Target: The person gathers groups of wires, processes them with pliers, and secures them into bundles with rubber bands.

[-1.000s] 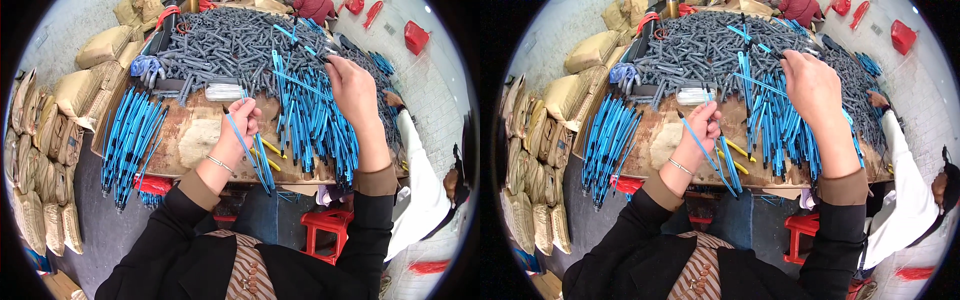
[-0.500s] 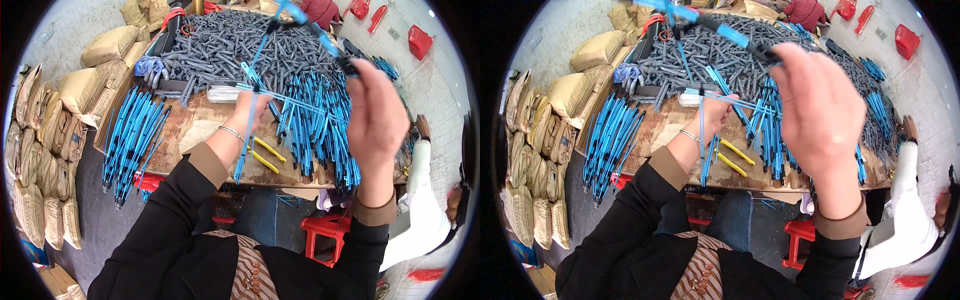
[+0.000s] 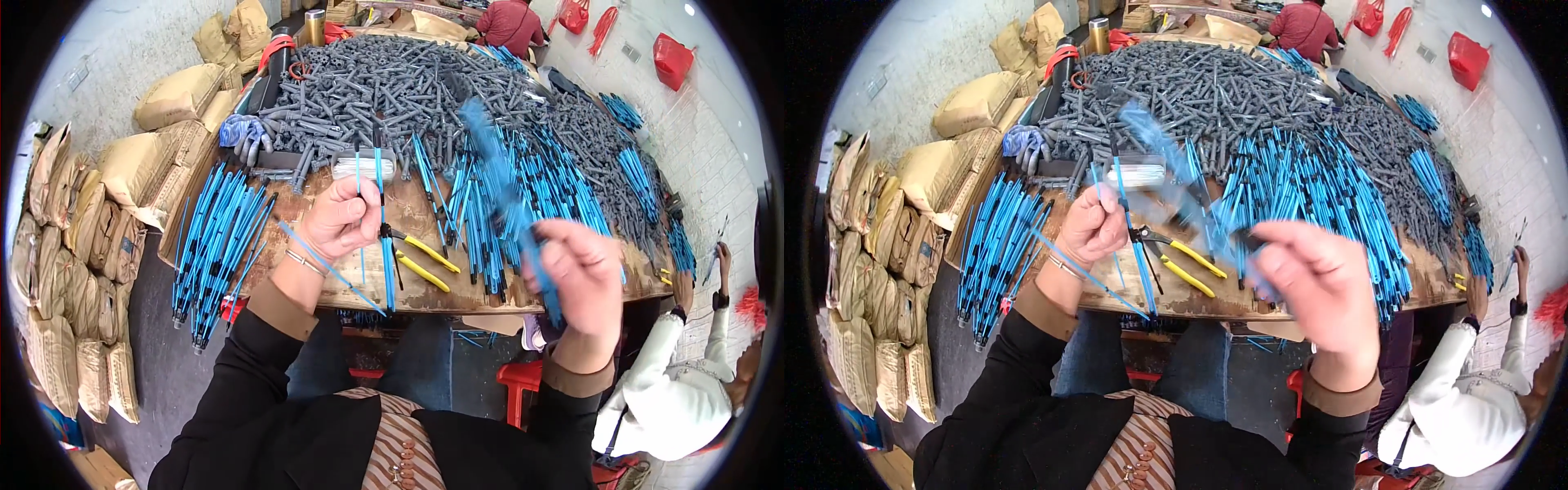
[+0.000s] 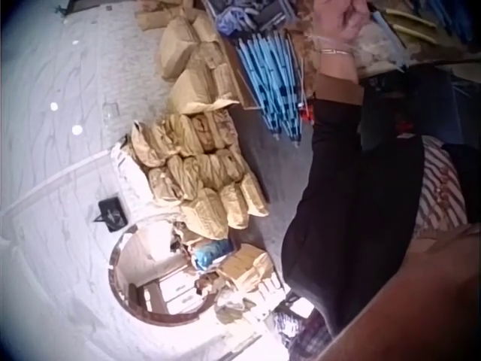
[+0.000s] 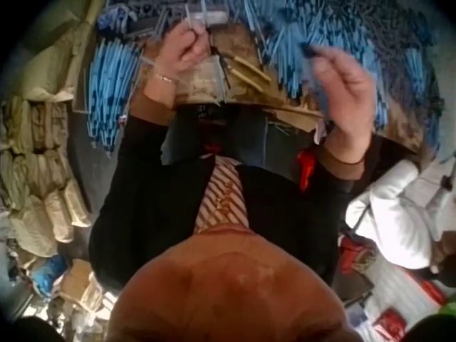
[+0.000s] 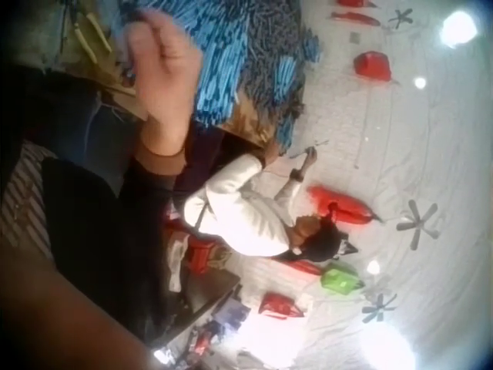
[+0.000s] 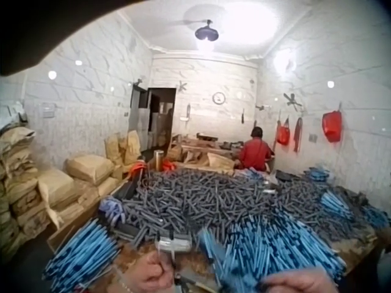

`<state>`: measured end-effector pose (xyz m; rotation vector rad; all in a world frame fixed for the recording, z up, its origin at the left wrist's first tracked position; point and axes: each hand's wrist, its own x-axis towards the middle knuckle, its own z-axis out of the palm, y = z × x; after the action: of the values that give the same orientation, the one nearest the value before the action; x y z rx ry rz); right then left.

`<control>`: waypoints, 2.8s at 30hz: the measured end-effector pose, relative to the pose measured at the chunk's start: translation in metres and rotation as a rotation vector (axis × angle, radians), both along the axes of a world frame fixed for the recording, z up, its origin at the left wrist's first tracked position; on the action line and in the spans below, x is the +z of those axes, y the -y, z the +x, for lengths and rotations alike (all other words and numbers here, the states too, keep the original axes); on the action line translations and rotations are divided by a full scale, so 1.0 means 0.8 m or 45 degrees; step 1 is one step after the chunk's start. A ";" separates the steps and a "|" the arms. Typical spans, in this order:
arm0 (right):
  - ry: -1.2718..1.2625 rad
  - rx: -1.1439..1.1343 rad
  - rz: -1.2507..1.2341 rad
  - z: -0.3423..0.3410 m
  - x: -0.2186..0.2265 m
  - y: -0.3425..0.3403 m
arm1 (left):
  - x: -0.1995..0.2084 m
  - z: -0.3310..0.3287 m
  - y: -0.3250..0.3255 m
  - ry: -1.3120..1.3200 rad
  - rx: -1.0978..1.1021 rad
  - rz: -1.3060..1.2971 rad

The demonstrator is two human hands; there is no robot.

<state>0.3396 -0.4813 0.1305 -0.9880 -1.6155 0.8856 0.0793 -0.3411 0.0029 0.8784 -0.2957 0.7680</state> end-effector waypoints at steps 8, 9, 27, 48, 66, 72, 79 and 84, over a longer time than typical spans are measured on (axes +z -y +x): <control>0.768 -0.454 0.604 -0.074 -0.069 0.016 | 0.037 0.035 0.105 -0.078 0.555 -0.419; 0.734 -0.457 0.582 -0.078 -0.075 0.020 | 0.032 0.033 0.107 -0.045 0.542 -0.338; 0.588 0.556 0.274 -0.105 -0.126 0.040 | 0.043 -0.066 0.195 -0.529 0.079 -0.124; 2.362 0.167 1.066 -0.081 -0.166 -0.344 | -0.097 -0.096 0.049 -0.468 0.151 -0.441; 0.722 0.058 0.052 -0.151 -0.085 -0.100 | -0.118 -0.106 0.081 -0.197 0.375 -0.748; 0.579 0.415 -0.217 -0.179 -0.116 -0.048 | -0.123 -0.104 0.081 -0.055 0.306 -0.580; 0.882 -0.080 0.137 -0.163 -0.183 -0.037 | -0.103 -0.058 0.094 -0.068 0.427 -0.527; 0.456 -0.002 -0.288 -0.168 -0.189 -0.036 | -0.109 -0.039 0.080 -0.142 0.563 -0.626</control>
<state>0.2054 -0.4528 -0.0206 -1.3668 -1.8377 0.9439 0.0478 -0.4048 -0.0840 0.5163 0.1937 1.1357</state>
